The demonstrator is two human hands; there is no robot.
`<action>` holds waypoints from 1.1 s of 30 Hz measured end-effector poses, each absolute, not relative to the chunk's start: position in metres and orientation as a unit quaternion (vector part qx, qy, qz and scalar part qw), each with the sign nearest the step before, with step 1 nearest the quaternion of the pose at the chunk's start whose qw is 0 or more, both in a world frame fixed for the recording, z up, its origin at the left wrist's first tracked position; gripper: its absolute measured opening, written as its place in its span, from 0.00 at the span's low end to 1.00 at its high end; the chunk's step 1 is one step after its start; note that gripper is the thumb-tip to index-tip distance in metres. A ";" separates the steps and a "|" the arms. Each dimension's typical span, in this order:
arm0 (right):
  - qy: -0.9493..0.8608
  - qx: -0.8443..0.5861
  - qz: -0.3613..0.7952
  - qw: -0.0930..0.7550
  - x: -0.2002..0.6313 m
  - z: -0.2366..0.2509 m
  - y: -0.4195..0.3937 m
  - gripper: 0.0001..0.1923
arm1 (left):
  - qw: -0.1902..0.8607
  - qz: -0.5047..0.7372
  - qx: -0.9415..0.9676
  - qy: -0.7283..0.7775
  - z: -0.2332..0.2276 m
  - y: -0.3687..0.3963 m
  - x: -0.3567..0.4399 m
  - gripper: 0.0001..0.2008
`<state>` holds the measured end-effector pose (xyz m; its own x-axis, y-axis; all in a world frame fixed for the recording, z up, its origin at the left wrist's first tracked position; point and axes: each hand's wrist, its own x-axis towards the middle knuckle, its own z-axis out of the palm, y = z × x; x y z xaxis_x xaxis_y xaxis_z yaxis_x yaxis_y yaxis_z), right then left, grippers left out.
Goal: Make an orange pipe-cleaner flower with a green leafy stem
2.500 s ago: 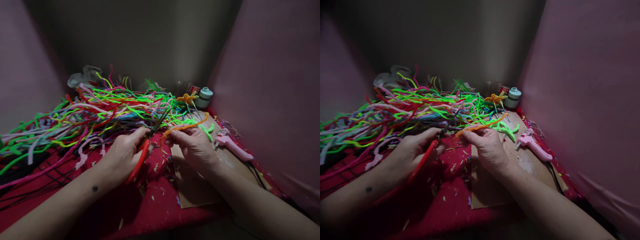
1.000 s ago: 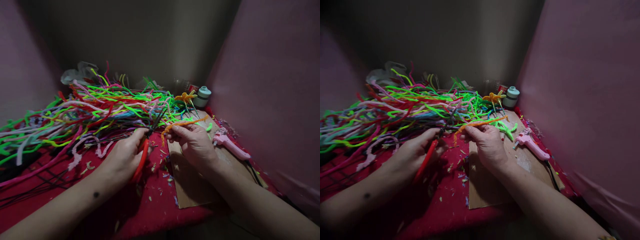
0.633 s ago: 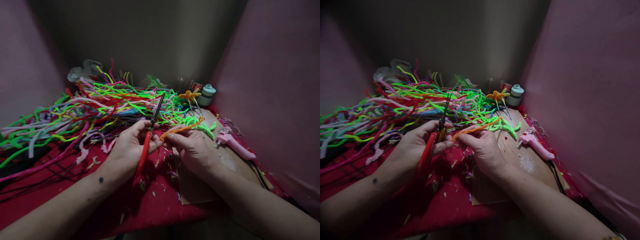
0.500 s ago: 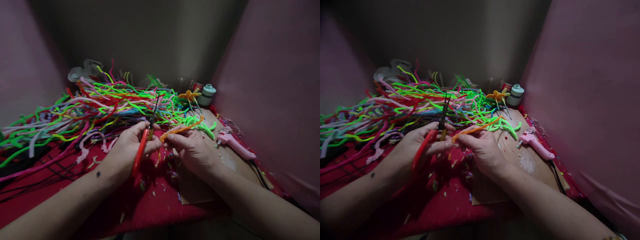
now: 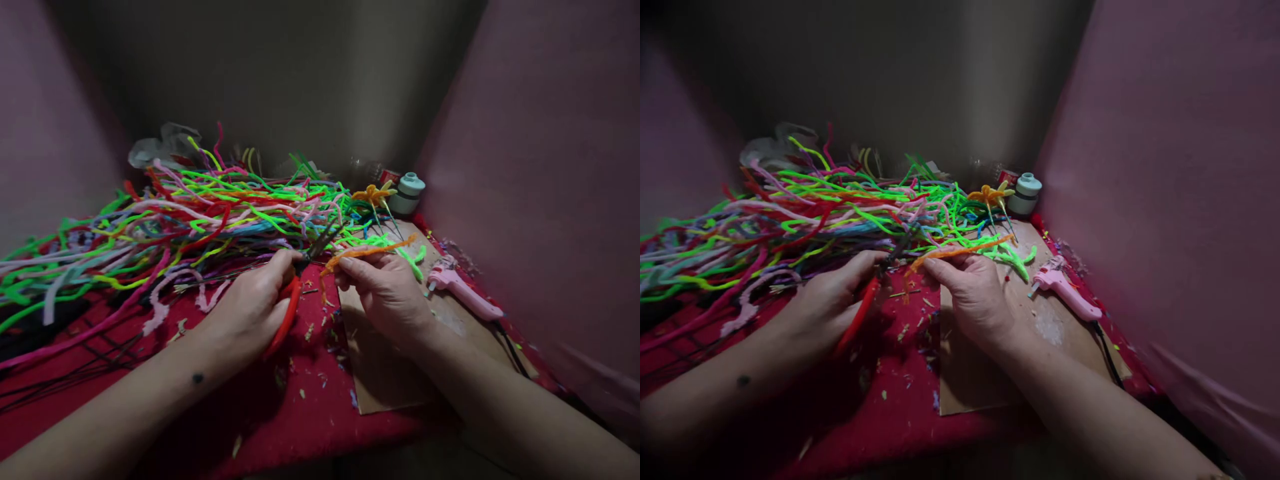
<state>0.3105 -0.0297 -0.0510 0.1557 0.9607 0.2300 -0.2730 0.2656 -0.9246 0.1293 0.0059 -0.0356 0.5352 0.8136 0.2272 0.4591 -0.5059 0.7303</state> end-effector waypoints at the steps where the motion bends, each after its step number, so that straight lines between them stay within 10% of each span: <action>1: -0.452 -0.380 0.465 0.660 0.311 -0.051 -0.029 0.01 | 0.270 0.262 0.842 0.387 -0.037 0.006 0.128 0.19; 33: -0.453 -0.390 0.448 0.665 0.317 -0.052 -0.026 0.02 | 0.012 0.190 0.922 0.336 -0.053 0.007 0.128 0.15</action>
